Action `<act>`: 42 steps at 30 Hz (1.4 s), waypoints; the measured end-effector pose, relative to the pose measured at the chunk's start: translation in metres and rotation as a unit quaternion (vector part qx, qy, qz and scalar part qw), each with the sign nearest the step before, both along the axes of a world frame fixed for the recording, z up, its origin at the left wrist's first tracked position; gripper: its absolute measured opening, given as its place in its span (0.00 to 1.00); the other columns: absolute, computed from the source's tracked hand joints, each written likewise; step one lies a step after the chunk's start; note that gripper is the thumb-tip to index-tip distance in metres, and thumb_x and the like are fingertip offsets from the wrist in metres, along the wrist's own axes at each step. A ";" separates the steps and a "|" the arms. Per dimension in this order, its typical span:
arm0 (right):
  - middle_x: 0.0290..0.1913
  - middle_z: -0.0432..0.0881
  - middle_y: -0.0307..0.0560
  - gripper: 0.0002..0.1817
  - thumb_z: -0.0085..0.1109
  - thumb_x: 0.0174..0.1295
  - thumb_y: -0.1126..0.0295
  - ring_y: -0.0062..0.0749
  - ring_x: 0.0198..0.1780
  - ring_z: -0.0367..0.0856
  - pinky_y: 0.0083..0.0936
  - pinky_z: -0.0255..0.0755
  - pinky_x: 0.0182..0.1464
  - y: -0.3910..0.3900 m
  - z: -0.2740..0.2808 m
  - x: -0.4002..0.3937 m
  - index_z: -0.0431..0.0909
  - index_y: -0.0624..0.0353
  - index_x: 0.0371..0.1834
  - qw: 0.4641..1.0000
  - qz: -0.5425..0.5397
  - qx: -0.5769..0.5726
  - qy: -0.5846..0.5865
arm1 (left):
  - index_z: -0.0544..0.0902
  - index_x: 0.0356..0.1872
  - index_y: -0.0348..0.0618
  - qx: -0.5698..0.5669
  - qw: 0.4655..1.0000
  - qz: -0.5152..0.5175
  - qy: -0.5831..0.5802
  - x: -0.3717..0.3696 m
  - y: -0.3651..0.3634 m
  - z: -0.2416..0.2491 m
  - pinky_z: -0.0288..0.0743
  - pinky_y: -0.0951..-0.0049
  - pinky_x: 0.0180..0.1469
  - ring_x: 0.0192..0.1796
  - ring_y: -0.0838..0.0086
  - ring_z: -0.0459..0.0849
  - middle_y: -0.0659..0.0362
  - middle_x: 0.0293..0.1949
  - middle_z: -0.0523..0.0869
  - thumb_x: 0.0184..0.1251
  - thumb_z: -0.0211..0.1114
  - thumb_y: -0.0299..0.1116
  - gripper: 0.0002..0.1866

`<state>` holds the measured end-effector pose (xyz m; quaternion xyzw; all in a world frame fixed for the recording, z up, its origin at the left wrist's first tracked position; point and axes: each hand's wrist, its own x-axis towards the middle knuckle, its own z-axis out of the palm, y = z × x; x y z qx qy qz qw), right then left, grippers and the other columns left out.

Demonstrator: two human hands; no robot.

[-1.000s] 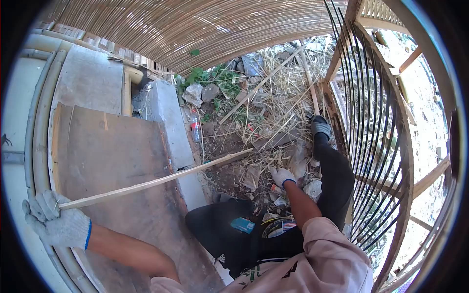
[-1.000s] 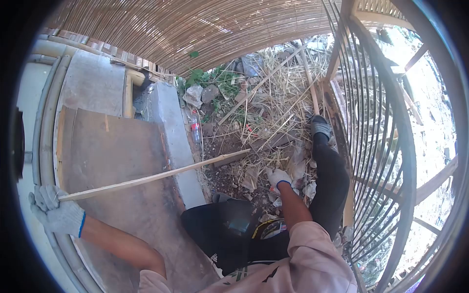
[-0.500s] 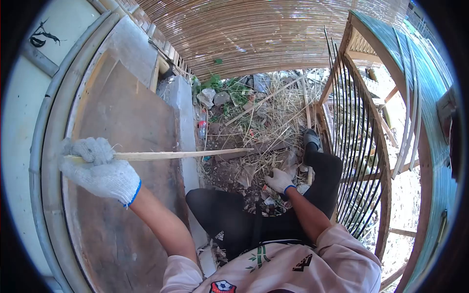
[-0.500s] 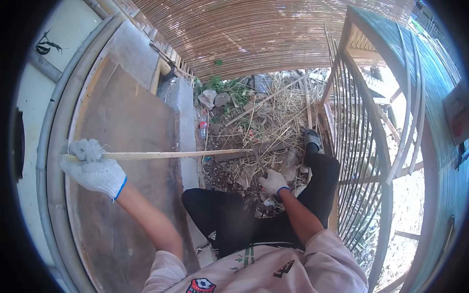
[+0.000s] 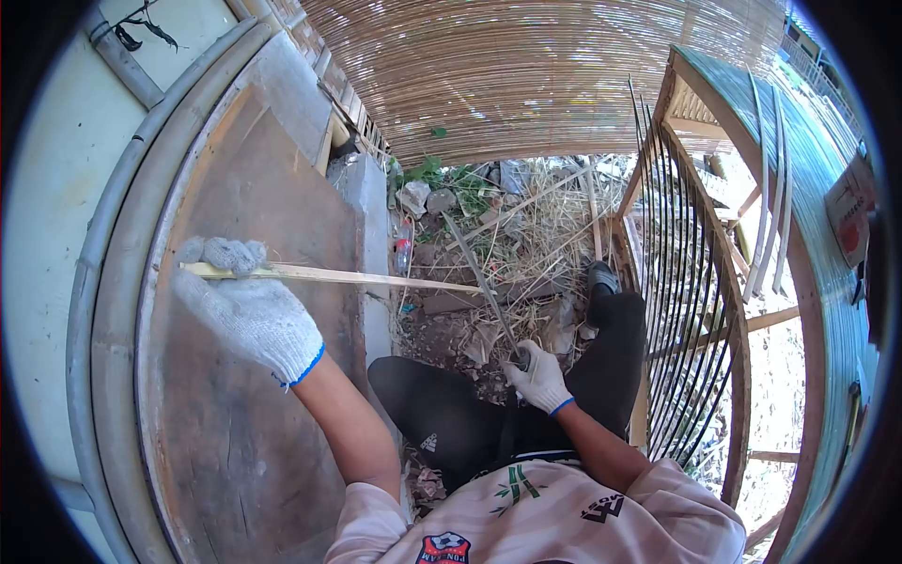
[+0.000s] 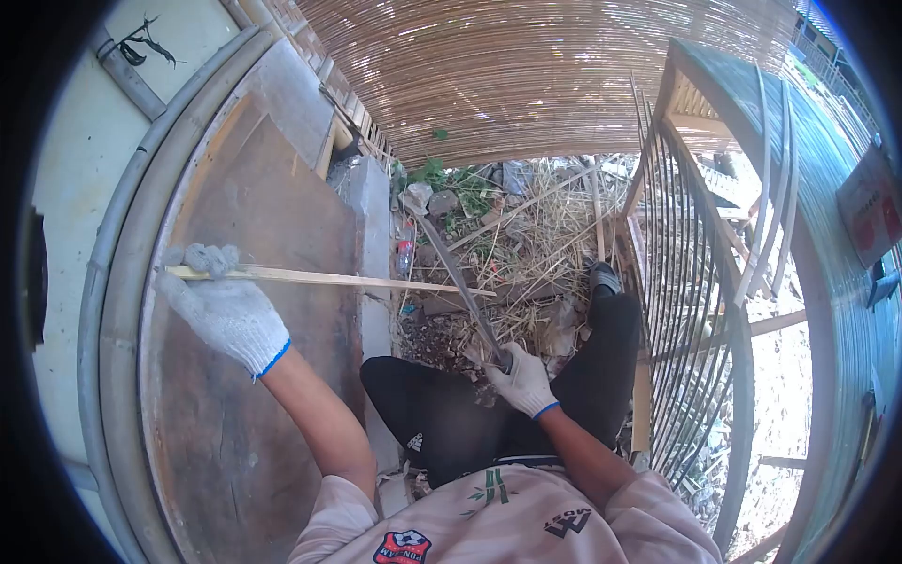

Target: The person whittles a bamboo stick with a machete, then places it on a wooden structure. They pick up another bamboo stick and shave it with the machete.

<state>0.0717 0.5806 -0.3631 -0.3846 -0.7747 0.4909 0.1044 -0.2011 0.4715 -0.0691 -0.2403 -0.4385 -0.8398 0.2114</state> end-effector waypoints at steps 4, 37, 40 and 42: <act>0.33 0.90 0.56 0.23 0.73 0.65 0.58 0.50 0.37 0.93 0.40 0.83 0.43 -0.005 0.059 -0.014 0.82 0.61 0.56 0.998 0.021 -0.029 0.044 | 0.76 0.40 0.44 -0.059 0.996 -0.059 0.041 -0.003 0.003 -0.001 0.80 0.63 0.42 0.33 0.70 0.76 0.60 0.32 0.76 0.88 0.48 0.47 0.19; 0.31 0.87 0.56 0.16 0.73 0.60 0.59 0.56 0.36 0.90 0.45 0.83 0.42 -0.011 0.084 -0.057 0.85 0.57 0.44 0.981 0.134 -0.049 0.132 | 0.67 0.33 0.51 0.017 1.000 0.014 -0.015 0.026 0.042 0.007 0.49 0.71 0.25 0.22 0.78 0.52 0.66 0.23 0.57 0.86 0.57 0.39 0.16; 0.31 0.87 0.57 0.17 0.73 0.60 0.59 0.57 0.37 0.90 0.46 0.83 0.43 -0.008 0.058 -0.054 0.84 0.59 0.45 0.985 0.118 -0.003 0.122 | 0.66 0.33 0.49 -0.037 0.998 0.032 0.030 0.021 0.041 0.006 0.49 0.71 0.26 0.23 0.78 0.52 0.66 0.24 0.58 0.85 0.59 0.41 0.17; 0.32 0.89 0.58 0.18 0.73 0.61 0.58 0.57 0.38 0.91 0.46 0.83 0.44 -0.005 0.045 -0.049 0.84 0.60 0.45 0.991 0.106 -0.045 0.072 | 0.66 0.33 0.49 -0.033 0.998 0.039 0.023 0.016 0.039 0.006 0.49 0.71 0.26 0.24 0.78 0.53 0.66 0.24 0.58 0.85 0.59 0.42 0.17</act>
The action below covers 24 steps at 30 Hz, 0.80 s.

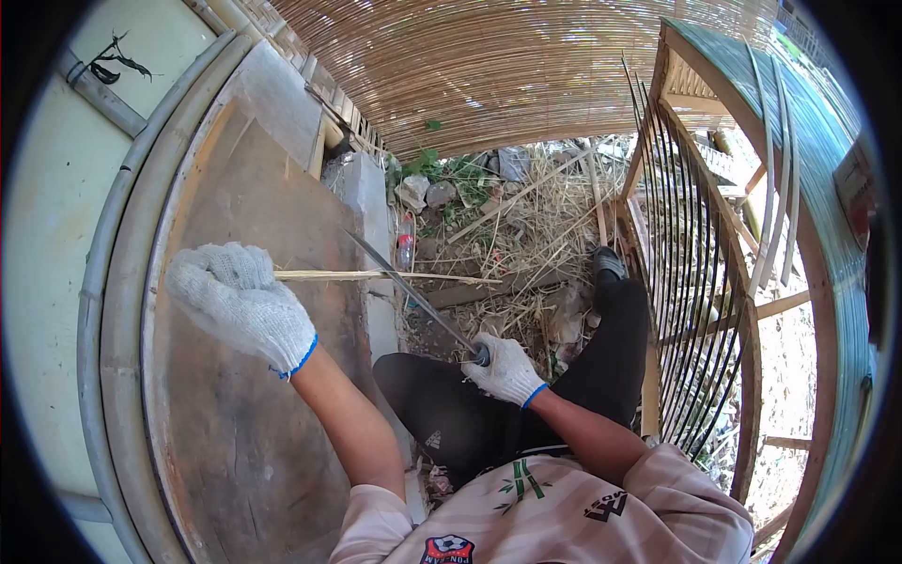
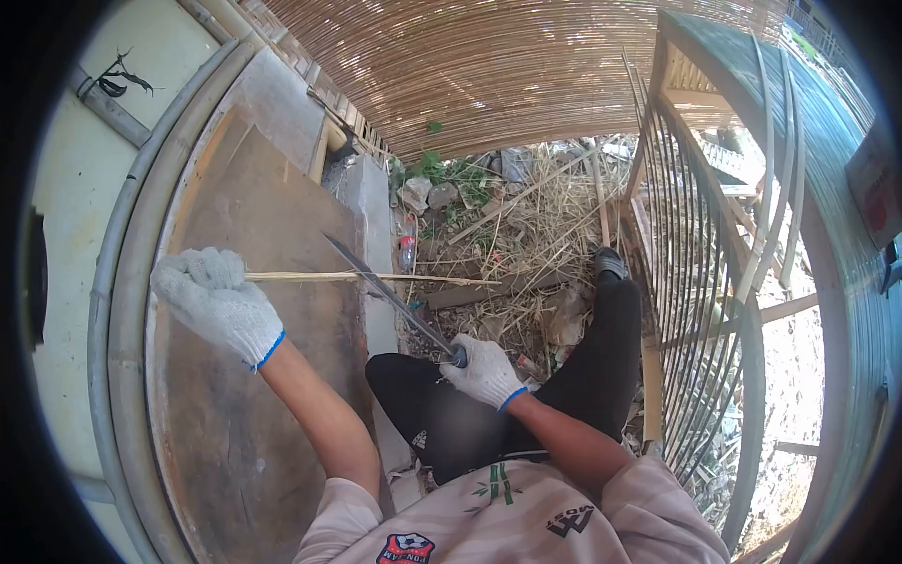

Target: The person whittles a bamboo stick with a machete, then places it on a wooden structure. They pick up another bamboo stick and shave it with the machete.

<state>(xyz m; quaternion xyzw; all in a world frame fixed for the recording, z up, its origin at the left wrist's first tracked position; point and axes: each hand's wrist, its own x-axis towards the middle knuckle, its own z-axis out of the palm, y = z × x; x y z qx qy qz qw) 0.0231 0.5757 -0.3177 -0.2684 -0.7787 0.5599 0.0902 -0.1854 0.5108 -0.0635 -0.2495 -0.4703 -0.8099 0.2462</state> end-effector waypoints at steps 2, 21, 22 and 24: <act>0.33 0.89 0.57 0.18 0.73 0.61 0.58 0.57 0.38 0.91 0.46 0.83 0.45 0.002 -0.010 0.002 0.84 0.61 0.44 1.000 -0.008 0.011 -0.007 | 0.66 0.33 0.49 0.000 1.000 0.010 -0.009 0.000 0.000 -0.001 0.49 0.71 0.26 0.24 0.78 0.53 0.65 0.25 0.58 0.84 0.60 0.42 0.18; 0.41 0.91 0.65 0.23 0.68 0.61 0.50 0.61 0.48 0.90 0.48 0.82 0.55 0.034 -0.141 0.016 0.88 0.64 0.41 0.982 -0.048 0.029 -0.179 | 0.74 0.42 0.48 0.017 1.000 -0.015 -0.017 -0.009 -0.018 -0.009 0.55 0.72 0.25 0.23 0.79 0.58 0.65 0.26 0.65 0.86 0.59 0.39 0.10; 0.42 0.91 0.67 0.25 0.67 0.61 0.49 0.61 0.49 0.90 0.49 0.82 0.56 0.036 -0.147 0.017 0.88 0.64 0.41 0.979 -0.052 0.022 -0.198 | 0.73 0.41 0.49 0.020 0.999 -0.014 -0.028 -0.006 -0.018 -0.008 0.54 0.72 0.25 0.23 0.79 0.57 0.65 0.25 0.64 0.86 0.59 0.39 0.10; 0.43 0.91 0.67 0.26 0.67 0.61 0.48 0.61 0.50 0.91 0.48 0.82 0.56 0.041 -0.155 0.016 0.89 0.64 0.41 0.974 -0.044 0.011 -0.224 | 0.73 0.41 0.48 0.015 0.999 -0.034 -0.019 -0.005 -0.020 -0.009 0.54 0.72 0.25 0.23 0.79 0.57 0.65 0.25 0.63 0.86 0.59 0.39 0.10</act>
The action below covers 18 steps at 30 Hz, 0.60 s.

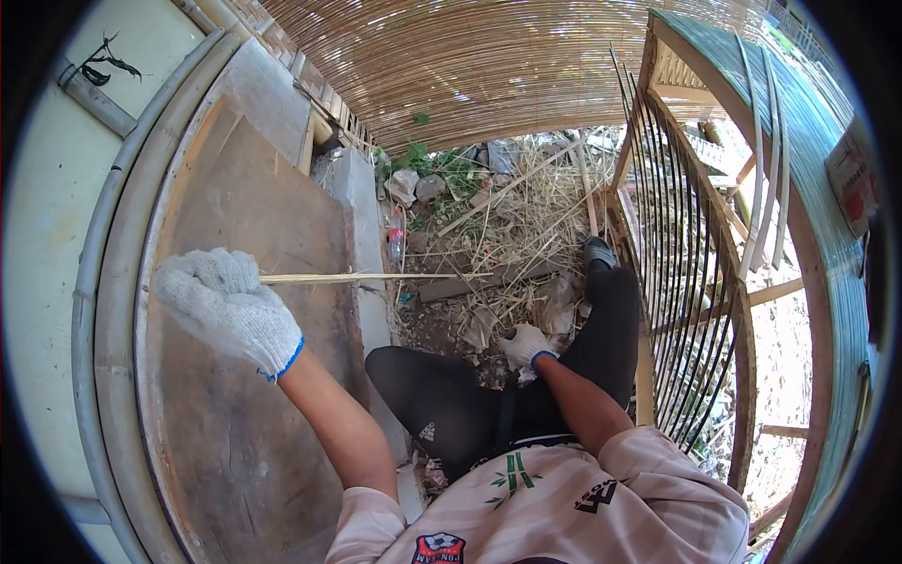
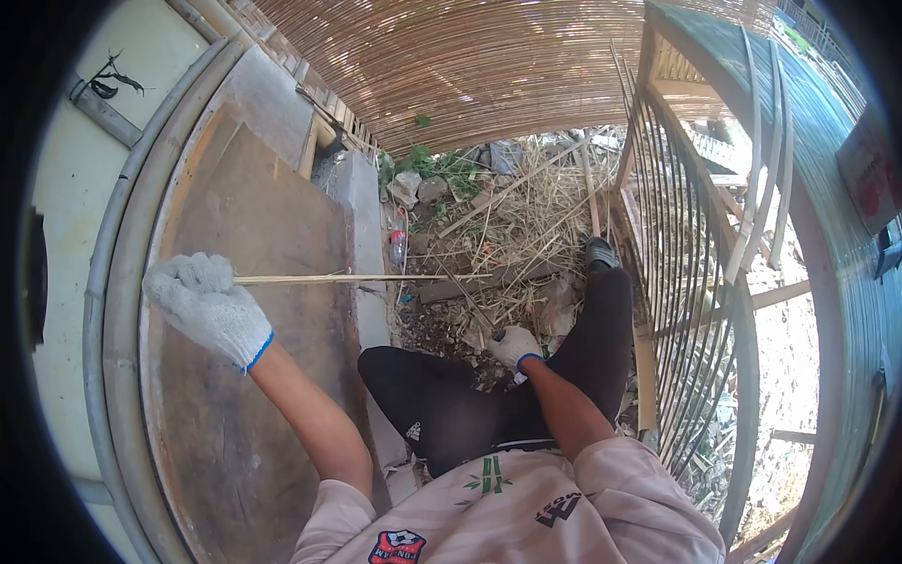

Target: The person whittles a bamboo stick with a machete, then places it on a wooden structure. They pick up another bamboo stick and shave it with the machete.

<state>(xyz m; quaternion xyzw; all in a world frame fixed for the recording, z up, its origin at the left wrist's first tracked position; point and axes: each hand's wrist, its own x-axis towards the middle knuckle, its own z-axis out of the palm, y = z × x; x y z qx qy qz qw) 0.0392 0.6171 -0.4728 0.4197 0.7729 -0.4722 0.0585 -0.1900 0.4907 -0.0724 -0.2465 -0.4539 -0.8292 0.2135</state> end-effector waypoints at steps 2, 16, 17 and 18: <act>0.44 0.91 0.67 0.27 0.66 0.62 0.46 0.61 0.50 0.91 0.48 0.82 0.57 0.005 -0.002 -0.005 0.90 0.65 0.42 1.000 0.004 -0.014 -0.025 | 0.73 0.41 0.48 -0.005 1.000 -0.020 0.010 0.003 0.003 0.003 0.53 0.72 0.24 0.23 0.79 0.57 0.65 0.25 0.63 0.86 0.59 0.39 0.10; 0.30 0.90 0.55 0.17 0.69 0.66 0.60 0.46 0.33 0.93 0.38 0.84 0.41 -0.043 0.210 -0.022 0.84 0.63 0.47 0.949 0.037 -0.088 0.300 | 0.75 0.45 0.45 0.015 1.000 0.000 0.022 0.014 0.010 -0.002 0.55 0.72 0.24 0.23 0.78 0.59 0.64 0.26 0.66 0.85 0.60 0.44 0.13; 0.30 0.90 0.55 0.17 0.69 0.66 0.60 0.46 0.33 0.93 0.38 0.84 0.41 -0.044 0.226 -0.024 0.84 0.63 0.47 0.949 0.038 -0.088 0.301 | 0.75 0.45 0.45 0.015 1.000 0.002 0.023 0.016 0.012 -0.003 0.55 0.72 0.24 0.23 0.78 0.59 0.64 0.26 0.66 0.85 0.60 0.44 0.13; 0.29 0.90 0.55 0.17 0.69 0.66 0.60 0.45 0.32 0.92 0.38 0.83 0.40 -0.045 0.237 -0.025 0.84 0.63 0.47 0.943 0.055 -0.092 0.315 | 0.76 0.48 0.45 0.016 0.999 0.013 0.028 0.018 0.014 -0.003 0.56 0.72 0.25 0.23 0.77 0.60 0.63 0.27 0.67 0.85 0.60 0.45 0.13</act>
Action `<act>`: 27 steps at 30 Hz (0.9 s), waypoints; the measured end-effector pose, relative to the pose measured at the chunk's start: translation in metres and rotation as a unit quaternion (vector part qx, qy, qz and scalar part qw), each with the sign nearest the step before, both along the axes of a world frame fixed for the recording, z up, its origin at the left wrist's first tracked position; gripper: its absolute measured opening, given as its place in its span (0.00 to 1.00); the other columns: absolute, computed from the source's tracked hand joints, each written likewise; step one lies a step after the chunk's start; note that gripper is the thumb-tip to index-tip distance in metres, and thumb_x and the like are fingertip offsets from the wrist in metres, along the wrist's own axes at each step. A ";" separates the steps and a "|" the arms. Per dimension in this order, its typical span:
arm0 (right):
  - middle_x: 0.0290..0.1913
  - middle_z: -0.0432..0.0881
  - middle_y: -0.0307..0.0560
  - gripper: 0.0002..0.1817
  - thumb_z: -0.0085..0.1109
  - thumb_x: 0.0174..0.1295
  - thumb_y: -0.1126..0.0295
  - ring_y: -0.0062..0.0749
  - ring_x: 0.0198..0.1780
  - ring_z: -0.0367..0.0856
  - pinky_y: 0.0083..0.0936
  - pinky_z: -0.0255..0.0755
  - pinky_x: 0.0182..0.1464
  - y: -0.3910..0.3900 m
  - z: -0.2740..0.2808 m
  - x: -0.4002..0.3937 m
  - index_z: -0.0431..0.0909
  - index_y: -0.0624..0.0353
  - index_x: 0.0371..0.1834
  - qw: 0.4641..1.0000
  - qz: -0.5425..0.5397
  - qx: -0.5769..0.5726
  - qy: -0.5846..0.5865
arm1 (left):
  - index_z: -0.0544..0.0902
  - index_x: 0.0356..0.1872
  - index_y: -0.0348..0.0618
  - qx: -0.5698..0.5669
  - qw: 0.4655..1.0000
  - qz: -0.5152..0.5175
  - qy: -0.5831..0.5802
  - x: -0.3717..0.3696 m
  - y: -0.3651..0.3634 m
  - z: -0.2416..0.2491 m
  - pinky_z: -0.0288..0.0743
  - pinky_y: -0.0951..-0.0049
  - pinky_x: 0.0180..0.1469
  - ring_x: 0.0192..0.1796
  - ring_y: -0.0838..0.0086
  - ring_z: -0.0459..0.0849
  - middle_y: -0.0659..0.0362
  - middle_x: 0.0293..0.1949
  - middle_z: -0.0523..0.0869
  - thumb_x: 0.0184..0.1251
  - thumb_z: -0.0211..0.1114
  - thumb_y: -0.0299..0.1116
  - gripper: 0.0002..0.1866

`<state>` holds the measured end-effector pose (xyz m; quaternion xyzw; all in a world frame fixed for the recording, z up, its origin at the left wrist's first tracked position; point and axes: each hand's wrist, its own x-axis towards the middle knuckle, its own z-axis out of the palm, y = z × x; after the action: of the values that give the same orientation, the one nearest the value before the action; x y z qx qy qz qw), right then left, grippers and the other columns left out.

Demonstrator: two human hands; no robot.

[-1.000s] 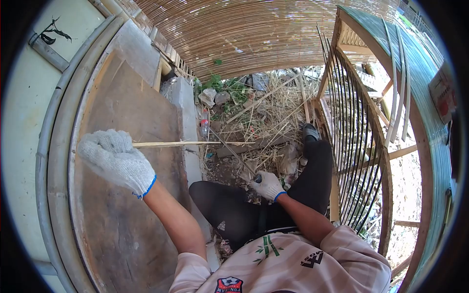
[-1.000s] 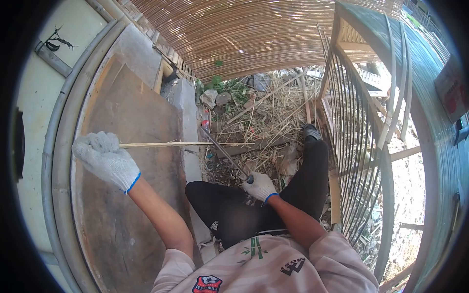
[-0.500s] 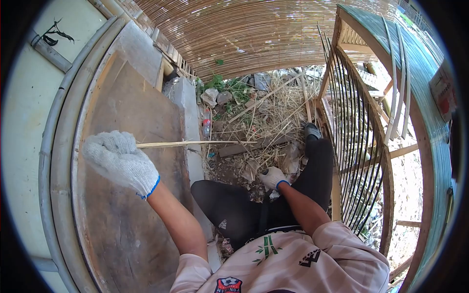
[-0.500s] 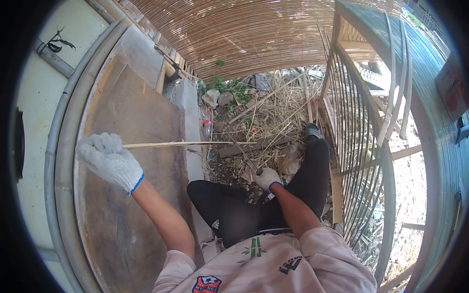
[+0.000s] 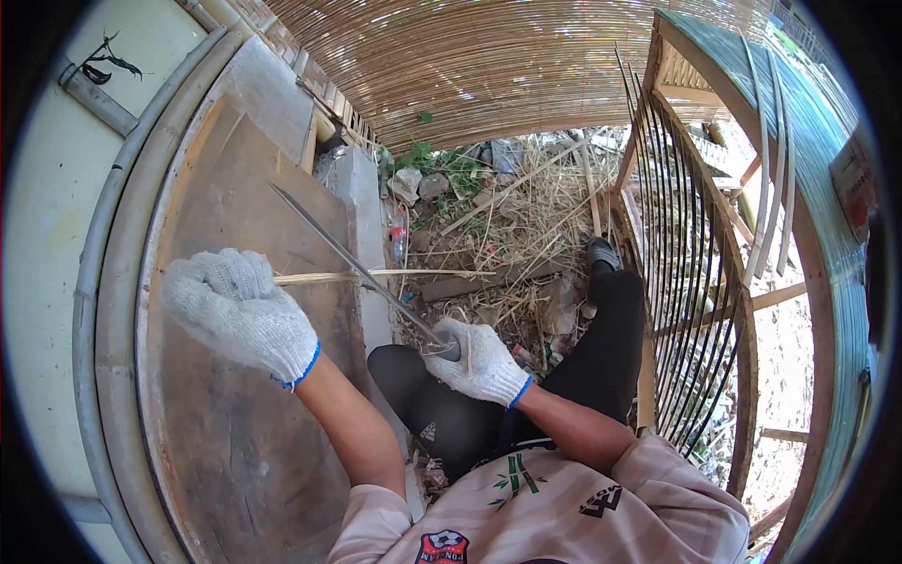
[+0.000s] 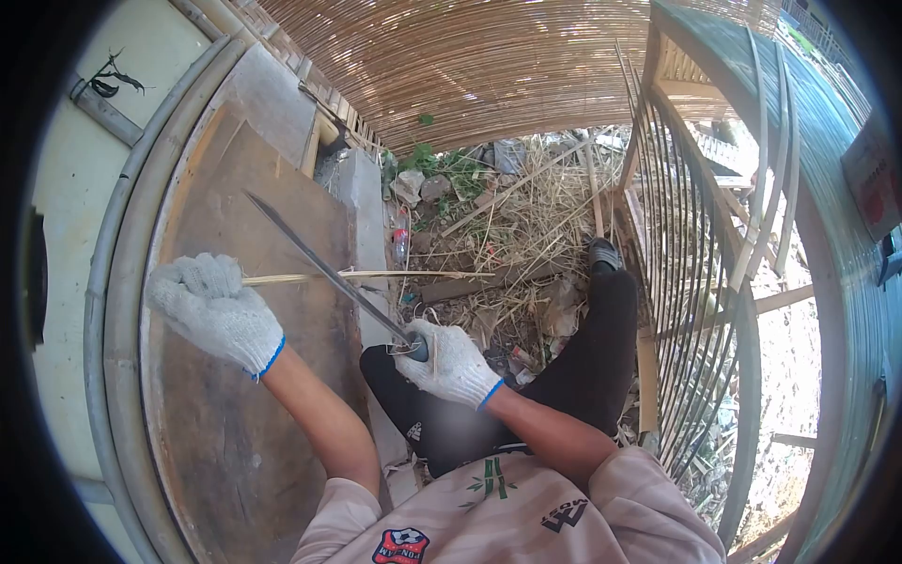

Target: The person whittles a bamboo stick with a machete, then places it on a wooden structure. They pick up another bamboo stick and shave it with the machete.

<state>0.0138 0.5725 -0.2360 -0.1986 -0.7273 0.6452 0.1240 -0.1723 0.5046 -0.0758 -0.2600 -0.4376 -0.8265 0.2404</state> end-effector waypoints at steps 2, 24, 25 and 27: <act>0.27 0.89 0.54 0.17 0.70 0.66 0.61 0.44 0.29 0.91 0.38 0.83 0.39 -0.002 0.000 -0.004 0.84 0.64 0.48 0.998 0.016 0.028 0.045 | 0.77 0.50 0.45 0.001 1.000 0.011 0.003 -0.002 -0.002 -0.002 0.57 0.71 0.25 0.23 0.77 0.61 0.63 0.28 0.68 0.85 0.60 0.45 0.13; 0.37 0.91 0.62 0.19 0.70 0.62 0.58 0.59 0.43 0.91 0.47 0.83 0.51 0.008 -0.107 -0.008 0.86 0.64 0.45 0.988 -0.034 0.076 -0.128 | 0.66 0.31 0.50 0.004 1.000 0.016 -0.020 -0.015 -0.018 0.005 0.49 0.71 0.25 0.22 0.79 0.51 0.67 0.23 0.57 0.86 0.55 0.38 0.16; 0.37 0.91 0.62 0.19 0.70 0.62 0.58 0.59 0.43 0.91 0.47 0.83 0.51 0.009 -0.115 -0.007 0.86 0.64 0.45 0.988 -0.034 0.076 -0.130 | 0.66 0.31 0.51 -0.004 1.000 -0.002 -0.012 -0.017 -0.022 0.005 0.49 0.71 0.25 0.22 0.79 0.51 0.67 0.23 0.57 0.86 0.55 0.38 0.16; 0.37 0.90 0.64 0.21 0.68 0.63 0.56 0.62 0.44 0.91 0.48 0.83 0.52 0.011 -0.137 -0.006 0.86 0.66 0.45 0.986 -0.047 0.082 -0.138 | 0.66 0.31 0.51 -0.007 1.000 0.004 -0.014 -0.018 -0.024 0.004 0.49 0.71 0.25 0.22 0.79 0.51 0.67 0.23 0.57 0.87 0.55 0.38 0.16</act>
<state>0.0082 0.5839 -0.3729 -0.3092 -0.7779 0.5428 0.0683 -0.1900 0.4806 -0.0718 -0.2478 -0.4476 -0.8262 0.2359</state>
